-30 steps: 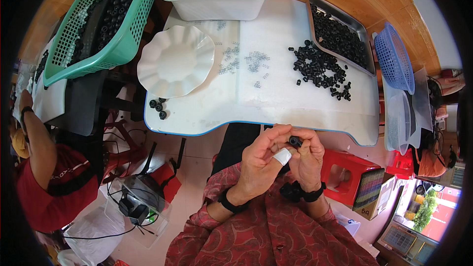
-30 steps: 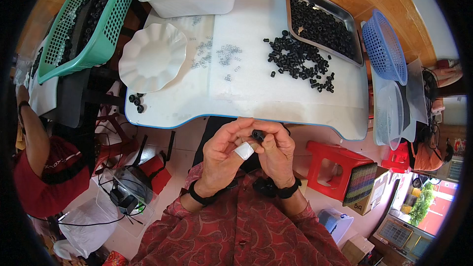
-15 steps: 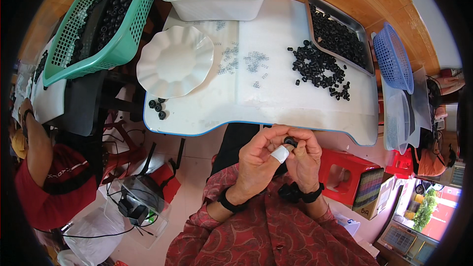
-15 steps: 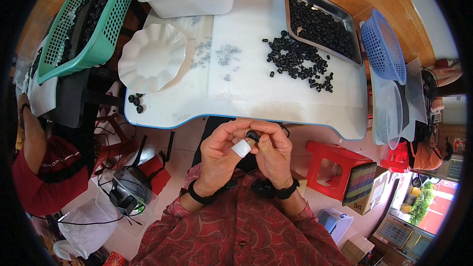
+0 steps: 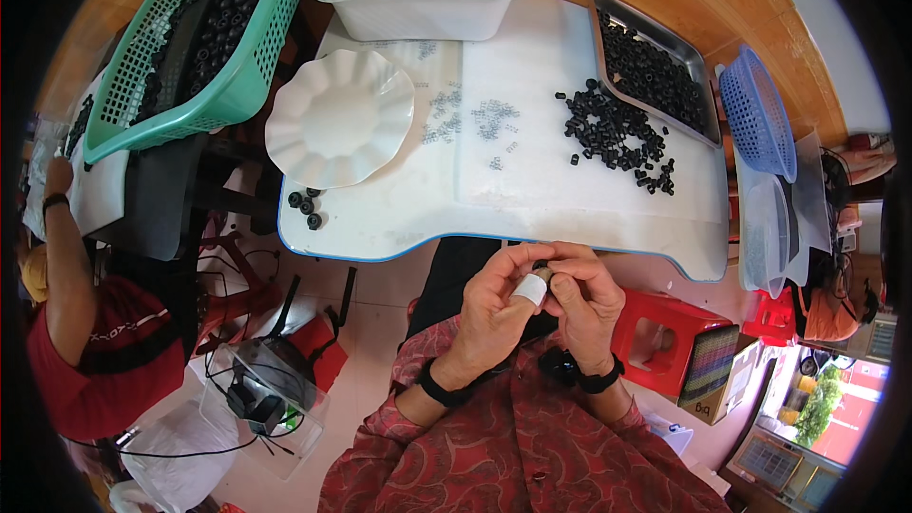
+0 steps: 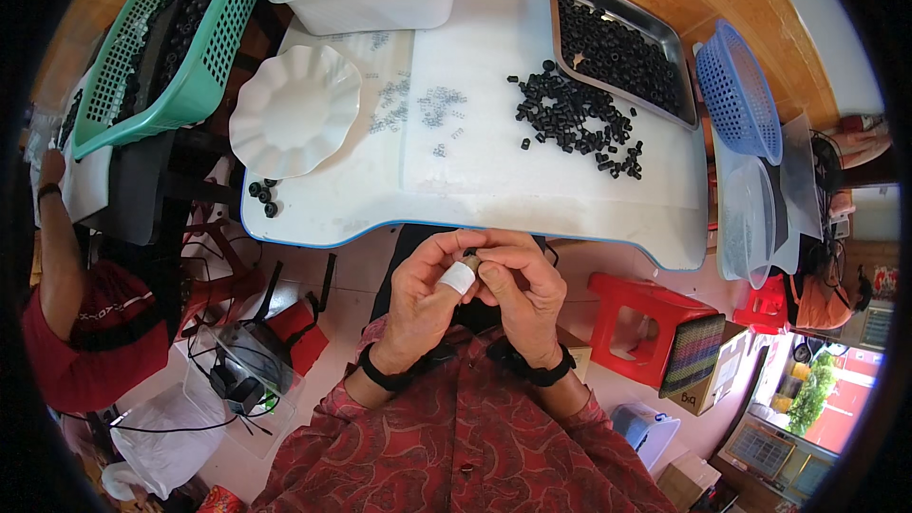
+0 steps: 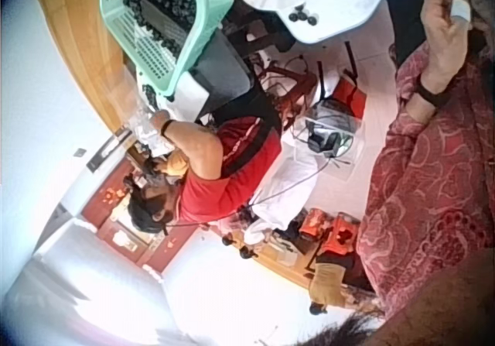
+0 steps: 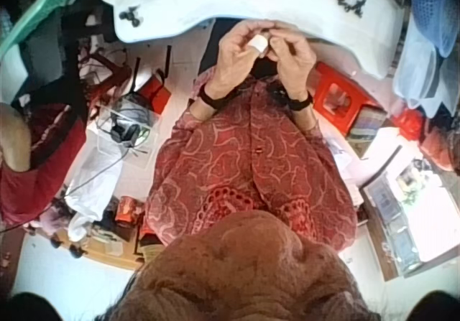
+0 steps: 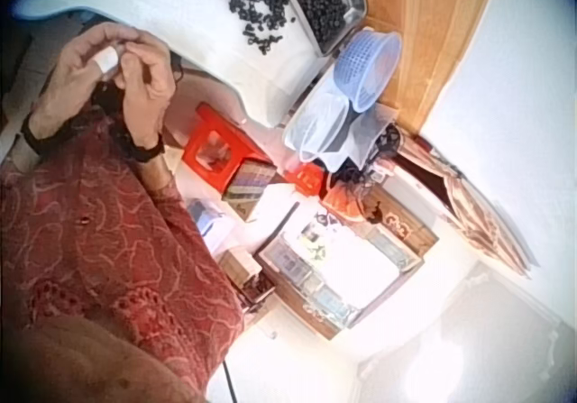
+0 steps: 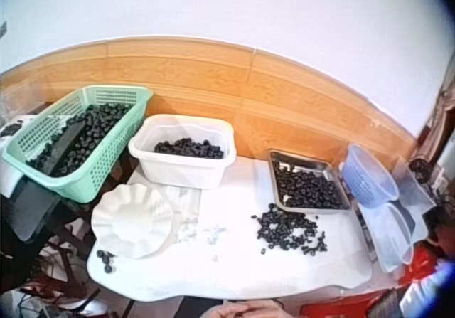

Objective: Sorting and inspecting small black plastic components at an assembly table.

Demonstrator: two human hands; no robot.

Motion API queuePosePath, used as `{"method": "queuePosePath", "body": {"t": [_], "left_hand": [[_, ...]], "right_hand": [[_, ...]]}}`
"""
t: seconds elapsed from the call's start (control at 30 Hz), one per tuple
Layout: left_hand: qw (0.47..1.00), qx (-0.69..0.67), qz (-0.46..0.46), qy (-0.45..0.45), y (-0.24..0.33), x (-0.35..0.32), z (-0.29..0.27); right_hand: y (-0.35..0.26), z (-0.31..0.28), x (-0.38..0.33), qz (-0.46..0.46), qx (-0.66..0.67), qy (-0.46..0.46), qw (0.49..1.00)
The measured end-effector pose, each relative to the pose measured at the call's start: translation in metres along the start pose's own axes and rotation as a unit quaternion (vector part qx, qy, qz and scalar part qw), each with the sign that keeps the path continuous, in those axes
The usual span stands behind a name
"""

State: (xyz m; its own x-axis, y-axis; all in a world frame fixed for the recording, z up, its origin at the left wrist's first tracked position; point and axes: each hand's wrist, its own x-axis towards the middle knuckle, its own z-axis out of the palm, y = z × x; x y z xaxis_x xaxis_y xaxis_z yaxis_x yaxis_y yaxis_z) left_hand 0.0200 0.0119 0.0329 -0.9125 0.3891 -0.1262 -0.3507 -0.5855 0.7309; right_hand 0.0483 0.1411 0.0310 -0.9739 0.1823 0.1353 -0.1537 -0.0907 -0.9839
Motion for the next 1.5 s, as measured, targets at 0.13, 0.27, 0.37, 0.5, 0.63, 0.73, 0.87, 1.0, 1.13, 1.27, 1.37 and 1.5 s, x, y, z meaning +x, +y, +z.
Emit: {"method": "queuePosePath", "body": {"t": [0.13,0.27,0.37,0.5,0.63,0.73,0.87,1.0,1.13,1.27,1.37,1.5], "left_hand": [[1.0,-0.007,0.005,-0.004,-0.01,0.001,-0.009],[0.999,-0.051,-0.014,-0.012,-0.014,0.0,-0.015],[0.998,-0.065,0.002,-0.02,-0.015,0.002,-0.016],[0.997,-0.078,0.007,-0.02,-0.016,0.002,-0.015],[0.996,-0.087,0.015,0.0,-0.017,0.003,-0.012],[0.997,-0.074,0.016,0.014,-0.015,0.003,-0.011],[0.998,-0.047,0.009,0.038,-0.013,0.004,-0.01],[0.998,-0.029,0.006,0.051,-0.016,0.005,-0.011],[0.998,-0.009,0.009,0.057,-0.016,0.005,-0.014],[0.999,0.004,-0.021,0.047,-0.015,0.006,-0.014],[1.0,0.023,0.016,0.003,-0.018,0.007,-0.024],[0.999,0.028,0.024,-0.012,-0.019,0.008,-0.026]], "right_hand": [[-0.002,0.002,0.001,0.018,0.012,0.014,1.0],[0.003,-0.003,-0.001,0.032,0.012,0.022,0.999],[0.009,0.0,0.001,0.0,0.024,0.03,0.999],[0.009,0.003,0.002,0.003,0.066,0.025,0.997],[0.01,0.005,0.003,-0.018,0.021,0.041,0.999],[0.006,0.007,0.005,-0.056,-0.065,0.041,0.995],[0.005,0.002,0.007,-0.116,-0.217,0.014,0.969],[-0.002,0.0,0.007,-0.097,-0.237,0.003,0.967],[-0.014,-0.005,0.014,-0.019,-0.208,-0.056,0.976],[-0.012,-0.024,0.025,-0.045,-0.238,-0.135,0.961],[-0.016,-0.021,0.023,0.016,-0.135,-0.108,0.985],[-0.011,-0.02,0.021,-0.024,-0.166,-0.092,0.981]]}}
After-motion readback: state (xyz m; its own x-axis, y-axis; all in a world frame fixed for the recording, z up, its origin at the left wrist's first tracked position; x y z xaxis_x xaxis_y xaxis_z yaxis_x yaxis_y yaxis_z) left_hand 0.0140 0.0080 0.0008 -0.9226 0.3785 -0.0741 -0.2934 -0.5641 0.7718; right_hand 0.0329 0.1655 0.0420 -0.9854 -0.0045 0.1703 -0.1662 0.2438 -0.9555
